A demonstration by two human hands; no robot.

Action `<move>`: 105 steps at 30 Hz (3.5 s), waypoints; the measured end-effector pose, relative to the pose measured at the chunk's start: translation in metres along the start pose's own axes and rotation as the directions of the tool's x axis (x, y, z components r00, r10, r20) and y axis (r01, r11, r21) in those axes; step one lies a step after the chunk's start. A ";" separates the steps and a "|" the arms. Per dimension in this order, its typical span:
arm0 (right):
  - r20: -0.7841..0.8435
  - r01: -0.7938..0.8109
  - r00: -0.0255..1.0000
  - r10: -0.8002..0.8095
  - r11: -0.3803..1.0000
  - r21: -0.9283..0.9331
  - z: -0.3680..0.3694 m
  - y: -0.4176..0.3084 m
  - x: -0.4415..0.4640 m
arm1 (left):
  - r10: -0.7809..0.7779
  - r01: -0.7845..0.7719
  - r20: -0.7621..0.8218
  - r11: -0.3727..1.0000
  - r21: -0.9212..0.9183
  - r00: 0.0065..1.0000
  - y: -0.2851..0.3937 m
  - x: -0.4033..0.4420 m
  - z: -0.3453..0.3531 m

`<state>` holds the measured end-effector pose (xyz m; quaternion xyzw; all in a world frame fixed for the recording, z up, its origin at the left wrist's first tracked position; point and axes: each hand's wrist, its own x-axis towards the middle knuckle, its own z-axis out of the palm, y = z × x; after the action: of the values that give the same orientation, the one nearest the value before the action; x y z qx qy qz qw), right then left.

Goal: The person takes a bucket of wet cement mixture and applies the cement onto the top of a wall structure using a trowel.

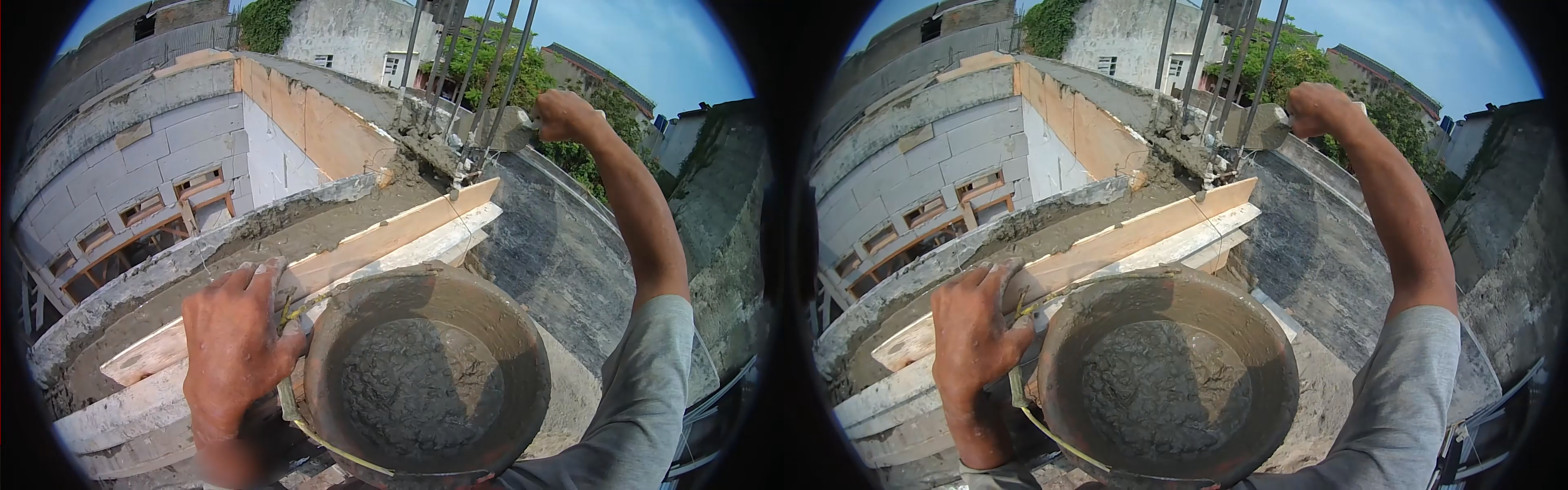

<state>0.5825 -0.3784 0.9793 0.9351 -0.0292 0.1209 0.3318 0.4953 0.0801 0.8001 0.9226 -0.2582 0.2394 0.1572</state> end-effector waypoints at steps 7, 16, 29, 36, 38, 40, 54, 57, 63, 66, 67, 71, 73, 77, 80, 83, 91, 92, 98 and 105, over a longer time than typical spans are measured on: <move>-0.146 -0.103 0.984 0.098 0.994 -0.028 -0.004 0.019 -0.032 | 0.018 -0.018 -0.009 1.000 -0.024 1.000 -0.001 0.000 -0.002; -0.279 -0.447 0.877 0.391 0.877 -0.176 -0.033 0.028 -0.104 | 0.033 -0.034 -0.021 0.997 -0.065 0.999 -0.003 -0.002 -0.003; -0.319 -0.273 0.932 0.171 0.910 -0.311 -0.070 -0.046 -0.083 | 0.021 -0.039 -0.135 0.990 -0.135 0.991 -0.003 -0.007 0.008; -0.247 0.037 0.957 -0.152 0.909 -0.415 -0.029 -0.071 -0.009 | -0.051 0.050 -0.002 0.981 -0.190 0.999 -0.004 -0.004 0.003; -0.213 0.039 0.963 -0.163 0.870 -0.491 -0.030 -0.079 0.001 | -0.031 0.027 -0.022 0.982 -0.187 0.999 -0.005 -0.005 0.003; -0.181 0.035 0.971 -0.159 0.836 -0.548 -0.034 -0.087 0.003 | -0.028 0.020 -0.038 0.981 -0.193 0.999 -0.006 -0.007 0.004; -0.161 -0.052 0.983 -0.084 0.716 -0.696 -0.058 -0.113 0.003 | 0.063 -0.105 -0.239 0.980 -0.171 0.969 -0.009 -0.015 0.011; -0.010 0.120 0.986 -0.168 0.743 -0.659 -0.053 -0.109 0.006 | -0.081 0.079 -0.004 0.982 -0.175 0.997 -0.002 -0.003 0.005; -0.292 -0.233 0.949 0.121 0.893 -0.385 -0.074 -0.066 0.003 | 0.049 -0.056 -0.076 0.994 -0.097 0.996 -0.006 -0.004 0.001; -0.292 -0.326 0.929 0.229 0.879 -0.347 -0.098 -0.053 -0.018 | 0.004 -0.002 0.016 0.998 -0.068 1.000 -0.002 -0.002 -0.003; -0.265 -0.340 0.930 0.254 0.869 -0.360 -0.106 -0.053 -0.026 | 0.003 -0.001 0.016 0.998 -0.063 1.000 -0.001 -0.001 -0.003; -0.219 -0.405 0.909 0.356 0.878 -0.256 -0.110 -0.027 -0.085 | 0.008 -0.008 0.003 0.999 -0.051 1.000 -0.001 -0.002 -0.003; -0.190 -0.397 0.911 0.366 0.902 -0.169 -0.111 -0.031 -0.118 | 0.015 -0.016 -0.003 0.998 -0.054 1.000 -0.001 -0.003 -0.002; -0.173 -0.343 0.931 0.321 0.932 -0.116 -0.114 -0.072 -0.151 | 0.018 -0.018 0.014 0.999 -0.046 1.000 0.000 -0.001 -0.004; -0.183 -0.248 0.960 0.210 0.943 -0.221 -0.113 -0.103 -0.138 | 0.014 -0.013 0.024 0.999 -0.047 1.000 -0.001 -0.001 -0.005; -0.204 -0.083 0.979 0.011 0.933 -0.349 -0.096 -0.124 -0.100 | 0.020 -0.023 -0.035 0.996 -0.082 0.999 -0.002 -0.001 0.001; 0.215 0.082 0.975 0.052 0.819 -0.568 -0.088 -0.204 -0.015 | 0.055 -0.077 -0.136 0.984 -0.161 0.989 -0.008 -0.006 0.008; 0.237 0.100 0.970 0.056 0.795 -0.598 -0.081 -0.209 -0.010 | 0.055 -0.075 -0.121 0.983 -0.167 0.991 -0.008 -0.006 0.008; 0.196 0.115 0.978 0.067 0.612 -0.782 -0.065 -0.220 0.021 | 0.092 -0.123 -0.157 0.972 -0.199 0.983 -0.014 -0.006 0.012; 0.172 0.083 0.985 0.027 0.797 -0.598 -0.092 -0.202 -0.009 | 0.070 -0.101 -0.152 0.974 -0.201 0.986 -0.011 -0.005 0.008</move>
<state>0.5816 -0.1637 0.9216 0.7882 -0.0809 0.0192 0.6098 0.5007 0.0879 0.7886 0.8695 -0.3095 0.2834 0.2607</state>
